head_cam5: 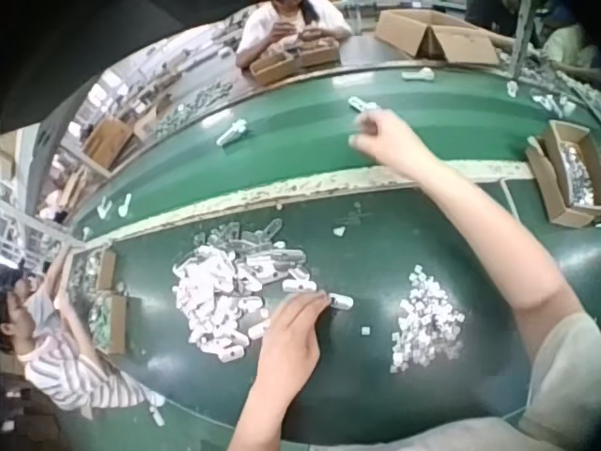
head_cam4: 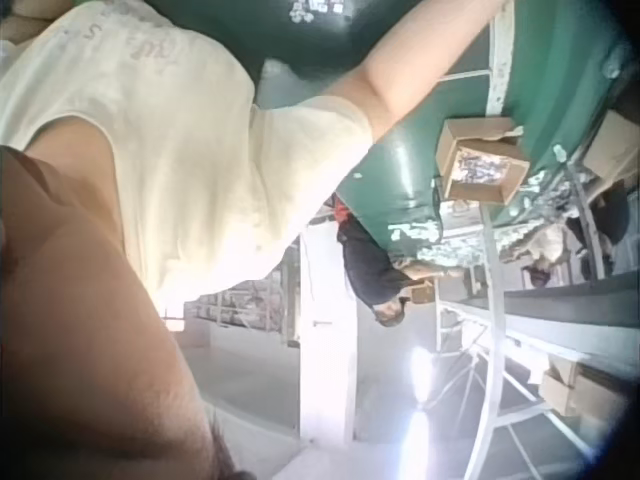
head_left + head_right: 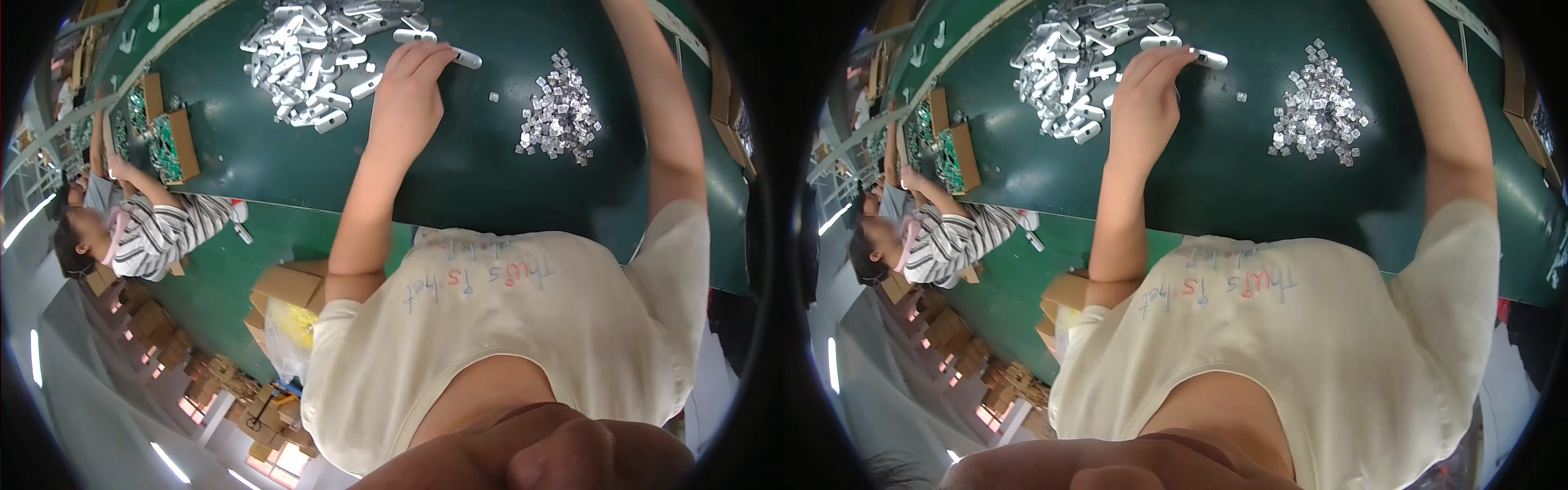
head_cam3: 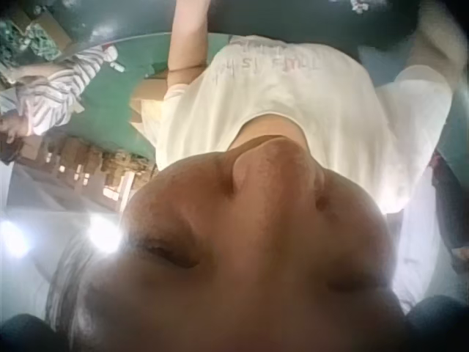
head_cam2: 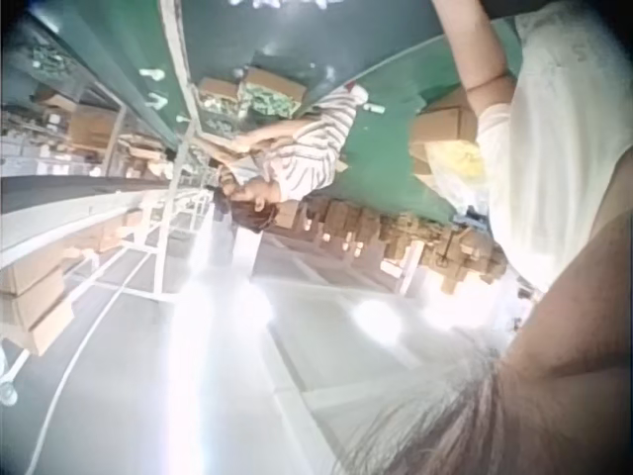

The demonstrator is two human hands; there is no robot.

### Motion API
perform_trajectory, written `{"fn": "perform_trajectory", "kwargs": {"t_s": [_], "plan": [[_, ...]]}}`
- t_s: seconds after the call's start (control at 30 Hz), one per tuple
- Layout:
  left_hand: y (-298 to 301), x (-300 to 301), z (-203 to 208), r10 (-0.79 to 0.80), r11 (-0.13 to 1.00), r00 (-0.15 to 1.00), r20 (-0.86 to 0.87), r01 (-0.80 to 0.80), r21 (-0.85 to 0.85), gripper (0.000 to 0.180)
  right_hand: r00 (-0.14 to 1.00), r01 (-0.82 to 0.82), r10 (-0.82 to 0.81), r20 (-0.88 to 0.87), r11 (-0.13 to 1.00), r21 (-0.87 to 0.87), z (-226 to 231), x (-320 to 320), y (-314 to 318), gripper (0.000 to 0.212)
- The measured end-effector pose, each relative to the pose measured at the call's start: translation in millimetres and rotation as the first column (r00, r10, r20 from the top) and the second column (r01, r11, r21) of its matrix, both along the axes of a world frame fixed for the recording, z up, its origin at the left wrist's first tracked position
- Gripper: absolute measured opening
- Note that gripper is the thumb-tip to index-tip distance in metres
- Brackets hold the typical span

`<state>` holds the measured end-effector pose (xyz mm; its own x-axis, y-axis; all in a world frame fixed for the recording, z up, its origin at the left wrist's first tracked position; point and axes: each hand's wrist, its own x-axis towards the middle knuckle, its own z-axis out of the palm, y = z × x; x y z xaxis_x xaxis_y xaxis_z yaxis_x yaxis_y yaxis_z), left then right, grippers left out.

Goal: The person assembles small electronic handheld fans by fitting small components onto metal plates and inserting them into the fan housings by hand.

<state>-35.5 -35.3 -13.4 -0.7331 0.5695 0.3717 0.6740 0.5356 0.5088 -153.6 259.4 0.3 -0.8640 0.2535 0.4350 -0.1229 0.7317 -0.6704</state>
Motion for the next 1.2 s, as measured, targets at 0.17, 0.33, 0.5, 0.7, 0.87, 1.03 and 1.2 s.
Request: {"fn": "perform_trajectory", "kwargs": {"t_s": [0.17,0.33,0.5,0.7,0.87,1.03,1.2], "plan": [[17,-14,-1,-0.187,0.973,0.981,0.048,0.192,-0.129,0.027,0.766,-0.602,0.56,0.315,0.797,0.048,5,159,-92,0.009],[32,-24,22,-0.254,0.899,0.967,-0.006,0.234,-0.371,0.014,0.861,-0.446,0.394,0.322,0.888,0.108,-14,193,-111,0.014],[24,-9,28,-0.146,0.906,0.603,0.784,-0.237,0.351,0.005,0.847,-0.485,0.436,0.305,0.867,0.109,-21,196,-110,0.012],[23,12,46,-0.204,0.709,0.632,0.748,-0.431,0.558,0.023,0.864,-0.451,0.454,0.217,0.89,-0.065,-7,194,-102,0.01],[32,40,64,-0.223,0.609,0.678,0.7,-0.464,0.643,0.023,0.901,-0.201,0.418,0.114,0.636,-0.745,39,196,-80,0.017],[39,50,60,-0.217,0.674,0.852,0.477,-0.222,0.704,0.019,0.886,-0.292,0.464,0.001,0.56,-0.775,51,206,-82,0.016],[42,55,64,-0.254,0.714,0.862,0.438,-0.138,0.686,0.019,0.926,-0.179,0.376,0.033,0.513,-0.84,84,205,-99,0.014]]}}
